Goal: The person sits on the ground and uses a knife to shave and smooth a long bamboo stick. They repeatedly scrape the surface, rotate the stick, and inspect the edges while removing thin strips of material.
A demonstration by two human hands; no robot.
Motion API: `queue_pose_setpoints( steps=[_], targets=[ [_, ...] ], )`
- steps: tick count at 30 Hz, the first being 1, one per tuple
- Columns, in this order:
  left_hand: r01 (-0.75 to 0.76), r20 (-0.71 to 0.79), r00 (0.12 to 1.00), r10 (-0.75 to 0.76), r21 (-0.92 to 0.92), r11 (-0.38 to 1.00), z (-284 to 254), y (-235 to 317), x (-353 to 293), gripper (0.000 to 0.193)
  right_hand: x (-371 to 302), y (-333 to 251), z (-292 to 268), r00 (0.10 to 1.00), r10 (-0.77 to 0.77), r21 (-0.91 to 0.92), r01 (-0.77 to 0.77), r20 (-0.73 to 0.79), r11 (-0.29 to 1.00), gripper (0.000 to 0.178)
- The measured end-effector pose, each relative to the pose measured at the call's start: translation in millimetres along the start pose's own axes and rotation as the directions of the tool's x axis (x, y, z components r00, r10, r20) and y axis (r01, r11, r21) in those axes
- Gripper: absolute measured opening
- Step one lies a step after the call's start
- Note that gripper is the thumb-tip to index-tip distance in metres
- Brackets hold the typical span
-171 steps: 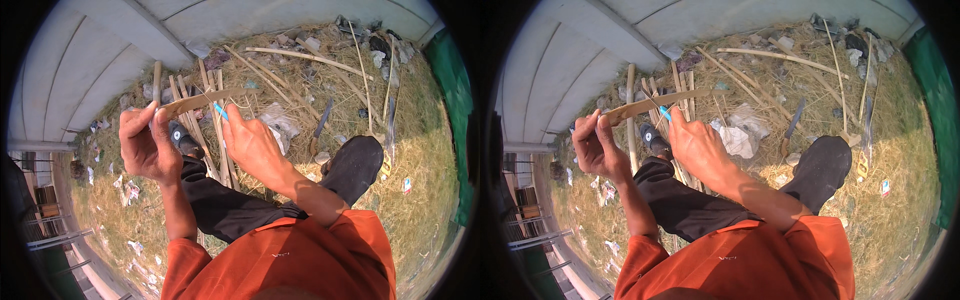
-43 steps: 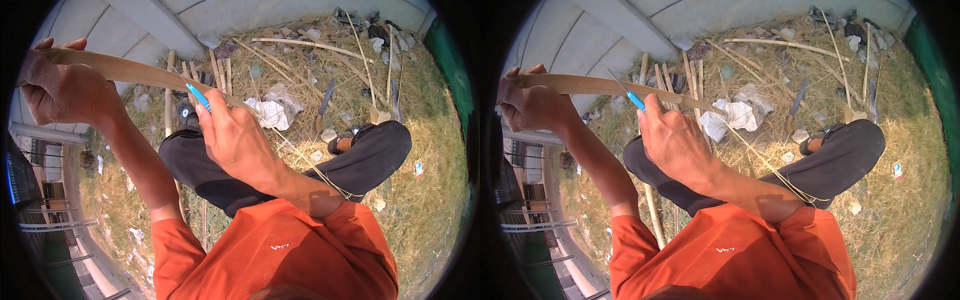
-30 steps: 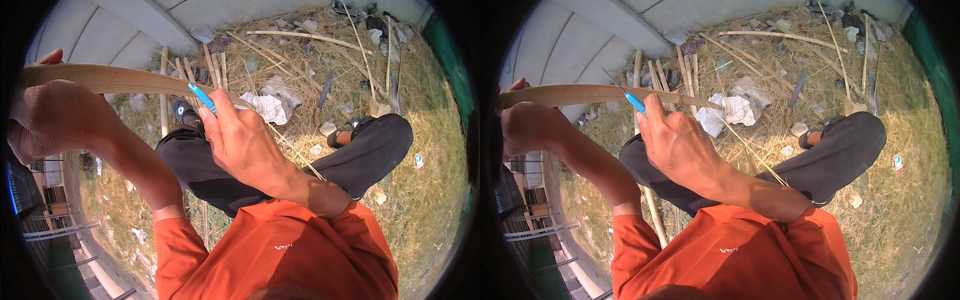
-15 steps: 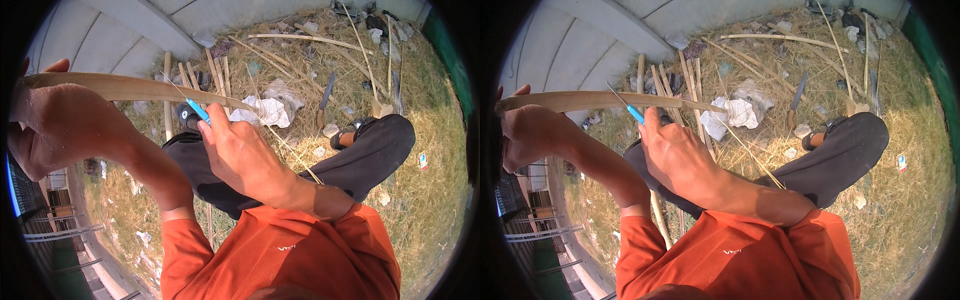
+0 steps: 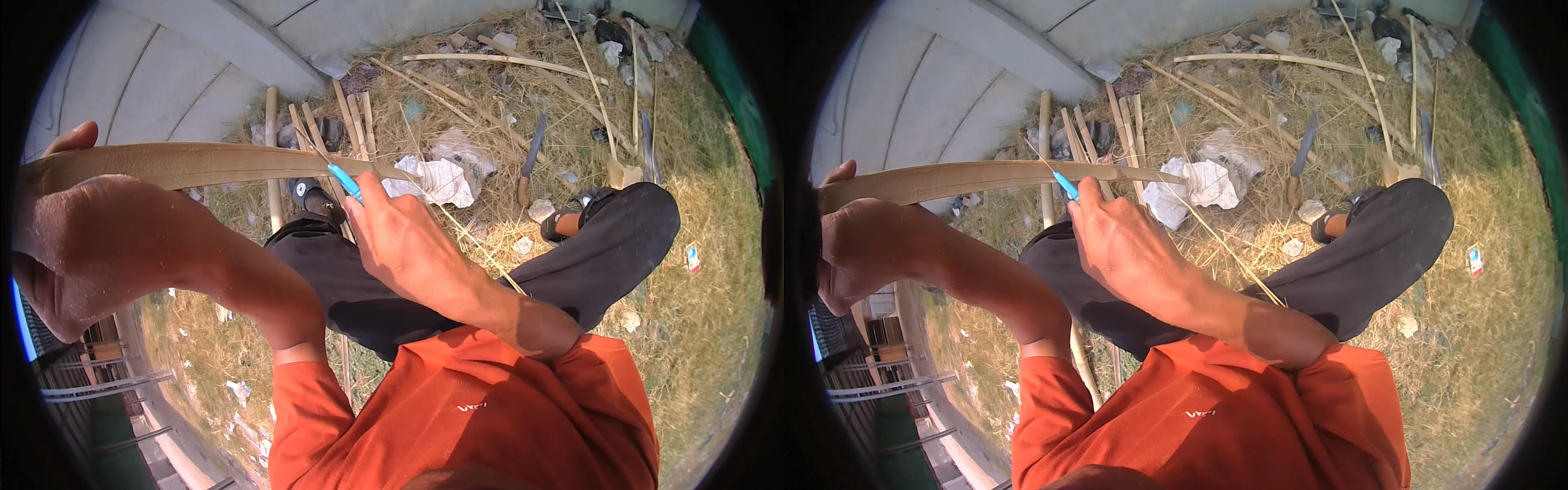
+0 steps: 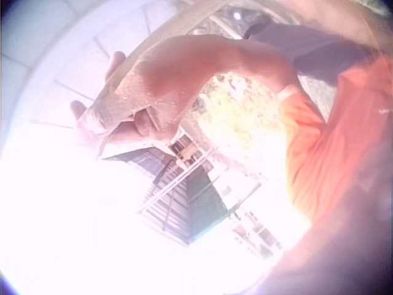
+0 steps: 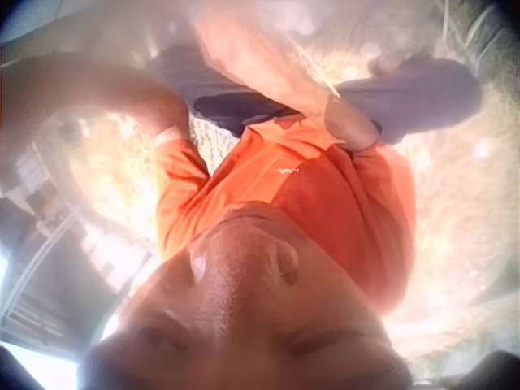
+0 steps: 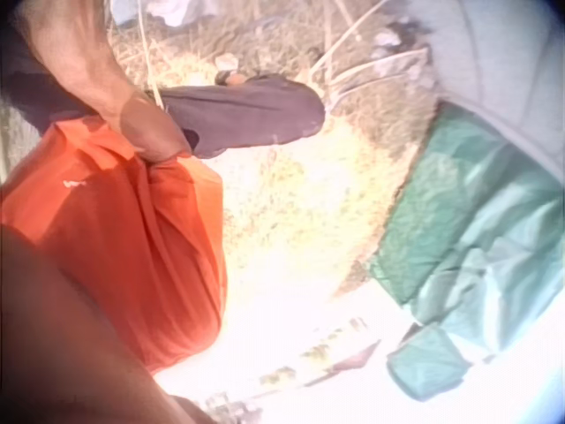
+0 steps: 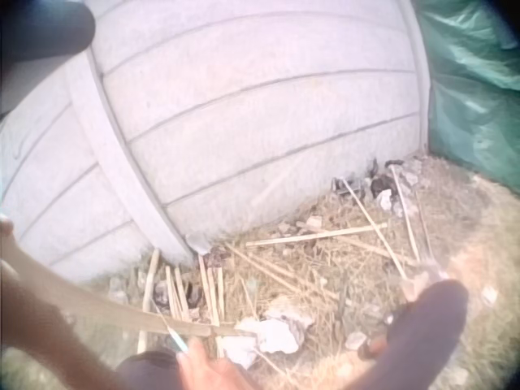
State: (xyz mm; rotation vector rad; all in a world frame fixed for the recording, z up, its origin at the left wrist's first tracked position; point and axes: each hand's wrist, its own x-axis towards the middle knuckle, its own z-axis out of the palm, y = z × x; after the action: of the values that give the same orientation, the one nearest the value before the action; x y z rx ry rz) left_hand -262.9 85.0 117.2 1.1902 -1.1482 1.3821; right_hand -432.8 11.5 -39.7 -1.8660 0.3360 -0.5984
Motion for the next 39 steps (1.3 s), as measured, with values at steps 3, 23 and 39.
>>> queue_pose_setpoints(
  steps=[3, 23, 39],
  targets=[
    [-0.041, 0.007, 0.999, 0.041, 0.031, 0.999, 7, 3, -2, 0.033, 1, 23, 5, 1.000, -0.002, -0.083, 0.002, 0.010, 0.997, 0.019],
    [0.122, -0.172, 0.976, -0.135, -0.084, 0.989, 28, 58, 1, 0.030, -17, -23, -5, 0.986, -0.124, -0.008, 0.124, -0.111, 0.992, 0.015],
    [0.247, -0.209, 0.935, -0.285, -0.191, 0.950, 12, 55, 10, 0.038, -35, 142, 0, 0.882, 0.471, -0.484, -0.401, 0.027, 0.778, 0.031]
  ],
)
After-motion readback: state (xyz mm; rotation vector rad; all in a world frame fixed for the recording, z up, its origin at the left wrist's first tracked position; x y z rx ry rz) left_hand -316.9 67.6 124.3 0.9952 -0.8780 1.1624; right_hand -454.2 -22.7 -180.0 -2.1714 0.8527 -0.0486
